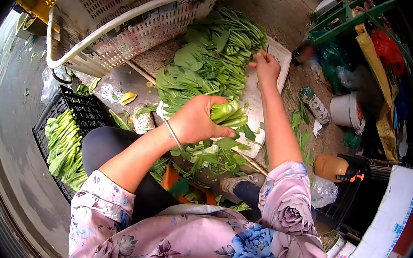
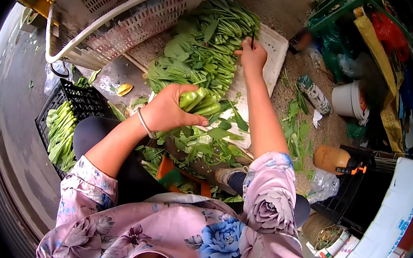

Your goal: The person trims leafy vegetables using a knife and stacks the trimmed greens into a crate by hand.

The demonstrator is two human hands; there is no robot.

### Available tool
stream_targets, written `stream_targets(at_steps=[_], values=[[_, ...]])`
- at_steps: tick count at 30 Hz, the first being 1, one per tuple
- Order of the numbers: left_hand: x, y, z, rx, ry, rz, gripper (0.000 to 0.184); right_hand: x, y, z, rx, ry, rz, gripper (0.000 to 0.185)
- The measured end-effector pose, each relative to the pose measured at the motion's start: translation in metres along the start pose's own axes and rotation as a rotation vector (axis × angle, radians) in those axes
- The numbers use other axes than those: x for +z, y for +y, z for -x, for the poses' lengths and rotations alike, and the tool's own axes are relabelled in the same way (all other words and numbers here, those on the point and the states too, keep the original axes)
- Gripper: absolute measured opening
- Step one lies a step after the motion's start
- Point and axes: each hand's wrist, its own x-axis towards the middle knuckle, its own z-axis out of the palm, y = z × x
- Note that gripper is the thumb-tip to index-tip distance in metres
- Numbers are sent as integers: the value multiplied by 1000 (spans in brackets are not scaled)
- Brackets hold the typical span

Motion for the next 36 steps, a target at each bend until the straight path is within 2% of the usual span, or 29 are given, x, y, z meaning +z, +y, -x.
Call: stream_targets(at_steps=[1, 3, 5, 6, 8, 12, 14, 17, 21, 23, 26, 27, 28, 30, 32, 34, 36], values=[[-3, 0, -1, -39, -22, 41, 36, 10, -6, -20, -32, -8, 95, 35], [-7, -4, -2, -8, 66, -61, 31, 27, -14, -57, -71, -25, 190, 36], [-12, -8, -3, -20, 117, -67, 29, 44, -14, -89, -164, -77, 537, 38], [-15, -6, -2, -28, 148, -60, 27, 50, -15, -97, -168, -86, 538, 38], [-19, -7, -3, -41, 185, -53, 26, 60, -15, -111, -230, -135, 821, 46], [-24, -8, -3, -38, 228, -14, 24, 71, -4, -125, -261, -119, 950, 39], [-25, -8, -2, -28, 242, -38, 25, 73, -8, -121, -193, -156, 954, 36], [-25, -6, 1, -51, 233, -11, 26, 70, 3, -123, -399, -86, 1103, 33], [-28, -6, 0, -50, 238, -22, 25, 69, 8, -124, -519, 10, 1101, 31], [-28, -8, -1, -35, 272, -93, 26, 65, -10, -115, -270, -52, 964, 30], [-27, -4, -3, -5, 324, -187, 30, 48, -15, -120, -307, -23, 802, 30], [-27, 0, -4, -18, 319, -220, 33, 37, -21, -118, -305, -114, 635, 32], [-27, 1, -5, -10, 318, -216, 33, 29, -30, -105, -309, -108, 640, 32], [-25, 0, -7, 96, 392, -370, 33, 5, -48, -70, -180, -229, 528, 33], [-19, 2, -9, 162, 412, -386, 32, -19, -59, -24, -206, -290, 553, 31], [-12, 5, -9, 116, 359, -364, 31, -44, -61, 26, -132, -389, 522, 28], [-2, 6, -9, 141, 305, -354, 29, -68, -68, 77, -179, -521, 539, 26]])
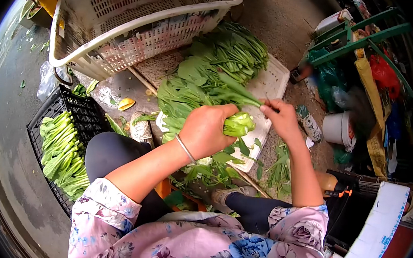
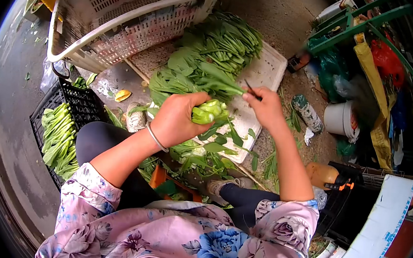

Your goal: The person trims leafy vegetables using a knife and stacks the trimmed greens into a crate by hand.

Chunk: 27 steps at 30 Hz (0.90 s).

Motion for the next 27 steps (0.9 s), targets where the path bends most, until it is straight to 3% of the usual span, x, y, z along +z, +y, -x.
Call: stream_targets(at_steps=[2, 4, 7, 11, 13, 19, 25, 27], values=[[14, 1, 2, 249, 57, 8, 30, 2, 0, 45, 7, -76, -21, 23], [28, 2, 4, 310, 58, 5, 31, 2, -12, 80, 100, -117, -104, 23], [40, 8, 8, 118, -240, 106, 34, 2, -8, 115, 83, -94, -150, 22], [54, 6, 8, 31, -363, 204, 32, 8, -10, 134, 58, 74, -293, 17], [62, -1, 7, -44, -370, 257, 30, 11, -10, 134, 34, 227, -365, 15], [73, -2, -2, -133, -380, 449, 33, 12, -2, 130, 22, 327, -482, 14], [82, -7, -5, -63, -348, 353, 39, 11, 2, 125, 25, 428, -466, 14], [81, -9, -5, -36, -238, 96, 45, 11, 6, 123, -100, 489, -332, 15]])
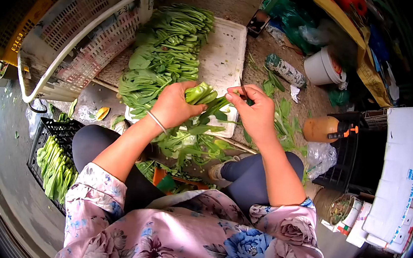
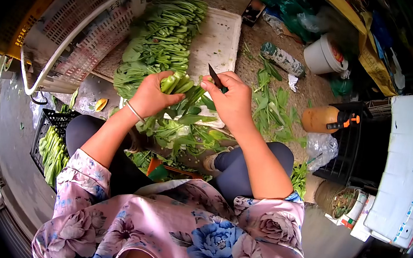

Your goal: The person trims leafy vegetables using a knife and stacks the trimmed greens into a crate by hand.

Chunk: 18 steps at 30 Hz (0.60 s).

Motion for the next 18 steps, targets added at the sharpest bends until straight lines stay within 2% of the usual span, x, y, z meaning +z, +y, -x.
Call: stream_targets(at_steps=[1, 3, 5, 7, 8, 11, 15, 18], values=[[-3, 4, 1, 0, -4, 1, 45, -1, 1, -1, 3, 3, 1, 15], [-12, 16, 5, 18, 40, -202, 49, -3, 3, -1, -42, -85, 118, 16], [-15, 10, 3, 9, 2, -202, 51, -1, -2, 1, -16, -118, 118, 16], [-14, 3, 3, -5, -156, 93, 51, 2, -5, 3, 23, -189, 18, 18], [-14, 3, 4, -4, -224, 196, 43, 3, -6, 3, 22, -192, 16, 18], [-15, 12, 7, -27, -312, 322, 34, 7, -9, 3, 88, -158, -189, 17], [-15, 17, 11, -118, -344, 508, 28, 11, -14, 6, 106, -136, -293, 14], [-14, 11, 10, -102, -326, 556, 28, 9, -18, 6, 150, -147, -364, 12]])
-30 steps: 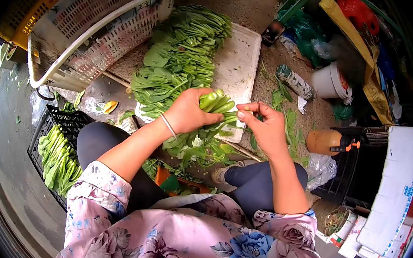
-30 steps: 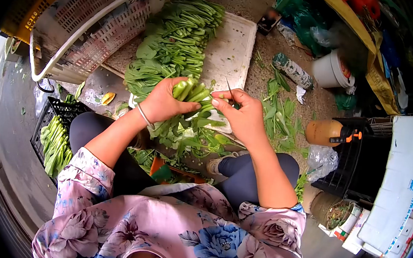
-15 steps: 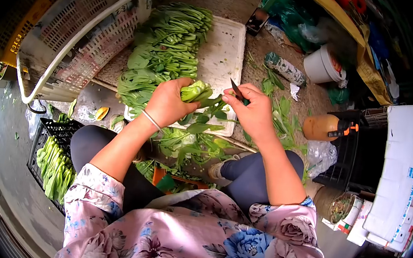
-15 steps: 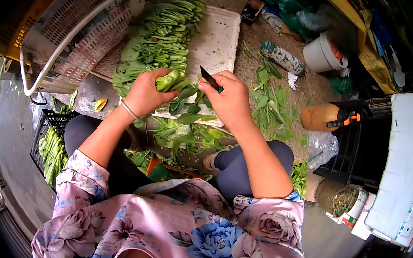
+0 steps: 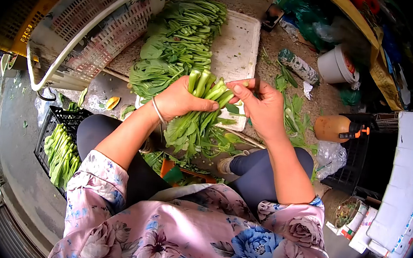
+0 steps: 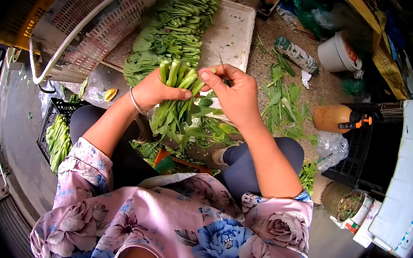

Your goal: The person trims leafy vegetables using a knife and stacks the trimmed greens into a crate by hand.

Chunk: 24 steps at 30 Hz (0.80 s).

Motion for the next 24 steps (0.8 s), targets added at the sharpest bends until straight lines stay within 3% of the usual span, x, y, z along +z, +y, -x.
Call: stream_targets(at_steps=[3, 6, 9, 12, 19, 21, 24], values=[[1, 5, 1, -15, -14, 128, 31, -6, -4, 1, 83, -12, 40, 24], [3, 16, 5, -3, -48, 247, 32, -9, -2, 1, -19, -28, 31, 31], [4, 17, 6, -10, -32, 302, 32, -11, -9, 7, 78, -169, -63, 37], [2, 14, 5, 6, -61, 337, 33, -6, -6, 10, -43, -275, 10, 46], [-1, 13, 7, -3, -76, 338, 35, -9, -3, 9, 91, -306, 7, 41], [-2, 14, 9, -61, -87, 370, 37, -7, 0, 8, -55, -260, -3, 37], [-3, 11, 9, -52, -115, 372, 36, -12, 3, 6, -3, -257, -6, 34]])
